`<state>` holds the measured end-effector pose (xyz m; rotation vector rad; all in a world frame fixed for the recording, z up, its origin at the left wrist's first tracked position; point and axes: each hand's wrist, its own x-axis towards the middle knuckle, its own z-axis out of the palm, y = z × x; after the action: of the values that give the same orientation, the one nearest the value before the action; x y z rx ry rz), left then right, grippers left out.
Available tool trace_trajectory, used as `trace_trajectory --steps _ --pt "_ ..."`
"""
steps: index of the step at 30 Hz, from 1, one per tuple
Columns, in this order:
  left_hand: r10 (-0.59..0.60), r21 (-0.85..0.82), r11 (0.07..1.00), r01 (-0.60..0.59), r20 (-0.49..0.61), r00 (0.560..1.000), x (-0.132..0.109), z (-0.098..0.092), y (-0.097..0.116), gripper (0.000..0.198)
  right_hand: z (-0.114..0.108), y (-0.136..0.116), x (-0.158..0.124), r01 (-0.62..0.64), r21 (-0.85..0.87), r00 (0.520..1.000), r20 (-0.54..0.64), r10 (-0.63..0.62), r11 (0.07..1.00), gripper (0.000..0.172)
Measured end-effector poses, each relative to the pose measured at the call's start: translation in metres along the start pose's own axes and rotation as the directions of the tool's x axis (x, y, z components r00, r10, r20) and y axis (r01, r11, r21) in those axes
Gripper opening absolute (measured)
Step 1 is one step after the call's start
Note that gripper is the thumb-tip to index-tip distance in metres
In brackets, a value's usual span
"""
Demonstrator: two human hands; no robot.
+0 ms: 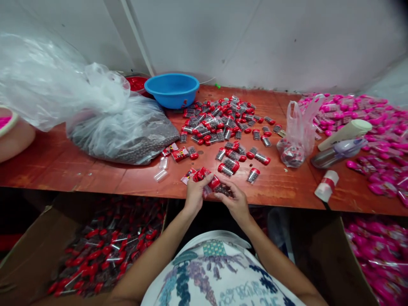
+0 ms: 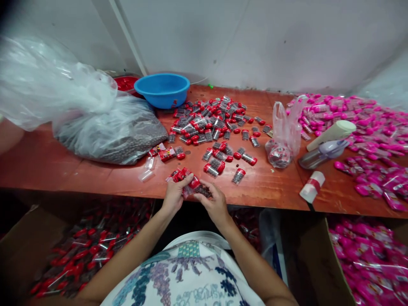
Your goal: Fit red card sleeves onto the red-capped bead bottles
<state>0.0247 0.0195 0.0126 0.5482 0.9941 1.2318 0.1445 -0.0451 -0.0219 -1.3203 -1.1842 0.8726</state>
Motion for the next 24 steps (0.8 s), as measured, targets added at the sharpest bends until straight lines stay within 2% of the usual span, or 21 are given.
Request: trace_trajectory --steps 5,9,14,16,21,24 --pt "-0.047 0.066 0.997 0.039 0.127 0.991 -0.007 0.004 0.003 0.027 -0.001 0.0 0.002 0.015 0.018 0.996 -0.086 -0.013 1.0 0.04" --pt "-0.064 0.139 0.989 0.043 0.147 0.987 -0.01 0.004 0.001 0.024 -0.003 -0.001 0.003 -0.036 0.072 0.99 -0.131 0.045 0.997 0.037" --pt "-0.091 0.234 0.972 0.033 0.241 0.966 -0.005 0.0 0.005 0.026 -0.007 -0.005 0.008 -0.215 0.296 0.973 -0.022 0.232 0.931 0.025" --pt "-0.124 0.225 0.972 0.063 0.267 0.956 -0.003 0.0 0.006 0.026 -0.008 -0.006 0.01 -0.24 0.344 0.967 0.005 0.253 0.908 0.025" --pt "-0.072 0.164 0.985 0.045 0.161 0.984 -0.001 0.005 0.001 0.026 -0.01 -0.009 0.013 -0.175 0.304 0.976 -0.074 0.207 0.937 0.025" --pt "-0.043 0.174 0.985 0.01 0.186 0.982 -0.001 0.007 -0.001 0.025 -0.011 -0.009 0.013 -0.11 0.184 0.979 -0.15 0.139 0.977 0.022"
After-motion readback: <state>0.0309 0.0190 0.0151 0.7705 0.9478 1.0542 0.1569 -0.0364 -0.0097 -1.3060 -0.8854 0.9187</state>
